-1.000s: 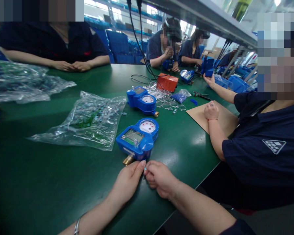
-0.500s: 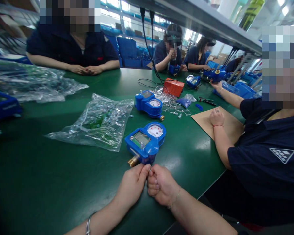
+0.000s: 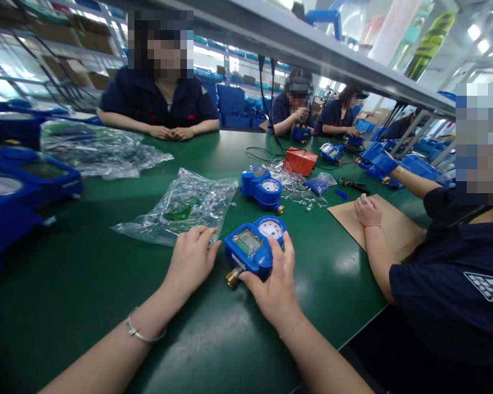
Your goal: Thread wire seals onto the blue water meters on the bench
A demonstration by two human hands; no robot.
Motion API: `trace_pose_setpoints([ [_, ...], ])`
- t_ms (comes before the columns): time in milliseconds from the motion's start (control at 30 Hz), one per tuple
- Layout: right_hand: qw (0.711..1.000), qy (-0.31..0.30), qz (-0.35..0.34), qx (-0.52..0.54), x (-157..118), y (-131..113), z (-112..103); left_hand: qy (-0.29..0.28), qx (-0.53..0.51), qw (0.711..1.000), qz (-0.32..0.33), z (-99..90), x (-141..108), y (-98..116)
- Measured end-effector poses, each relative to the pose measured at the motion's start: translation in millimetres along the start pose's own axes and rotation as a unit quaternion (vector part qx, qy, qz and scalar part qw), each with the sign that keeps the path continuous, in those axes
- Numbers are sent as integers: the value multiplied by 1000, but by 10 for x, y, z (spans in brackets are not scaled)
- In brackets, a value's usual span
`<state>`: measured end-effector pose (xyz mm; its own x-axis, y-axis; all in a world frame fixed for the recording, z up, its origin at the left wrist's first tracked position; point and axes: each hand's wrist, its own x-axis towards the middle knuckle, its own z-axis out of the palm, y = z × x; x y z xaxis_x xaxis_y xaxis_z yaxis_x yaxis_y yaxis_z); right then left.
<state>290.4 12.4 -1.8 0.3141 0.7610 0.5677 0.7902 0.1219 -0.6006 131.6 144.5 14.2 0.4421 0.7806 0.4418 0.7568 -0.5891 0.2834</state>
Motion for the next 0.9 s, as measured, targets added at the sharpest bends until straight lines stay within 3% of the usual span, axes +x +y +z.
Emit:
trace_pose_setpoints([
  [100,997,-41,-47,43,143,132,-43,-34,37,998,28,64,110,-110],
  [200,982,-140,-44,120,255,369,-242,-52,56,996,41,12,101,-132],
  [300,958,-221,-30,179,378,610,-447,-61,57,995,47,-155,-20,-94],
  [400,941,-264,-13,214,500,791,-553,-87,34,995,42,-379,-233,-30],
  [500,943,-284,-20,171,570,835,-615,-110,-13,993,34,-615,-479,51],
  [600,970,-233,-44,60,513,615,-706,-102,-70,989,77,-839,-674,188],
  [700,985,-152,-73,25,269,150,-793,-90,-121,977,150,-991,-762,401],
  [767,966,-211,-87,120,33,-174,-797,-85,-139,968,189,-1017,-767,550],
  [800,947,-253,-61,190,-88,-305,-775,-87,-143,964,204,-1007,-761,613],
  [900,887,-259,122,361,-374,-514,-648,-92,-145,957,233,-914,-747,724],
])
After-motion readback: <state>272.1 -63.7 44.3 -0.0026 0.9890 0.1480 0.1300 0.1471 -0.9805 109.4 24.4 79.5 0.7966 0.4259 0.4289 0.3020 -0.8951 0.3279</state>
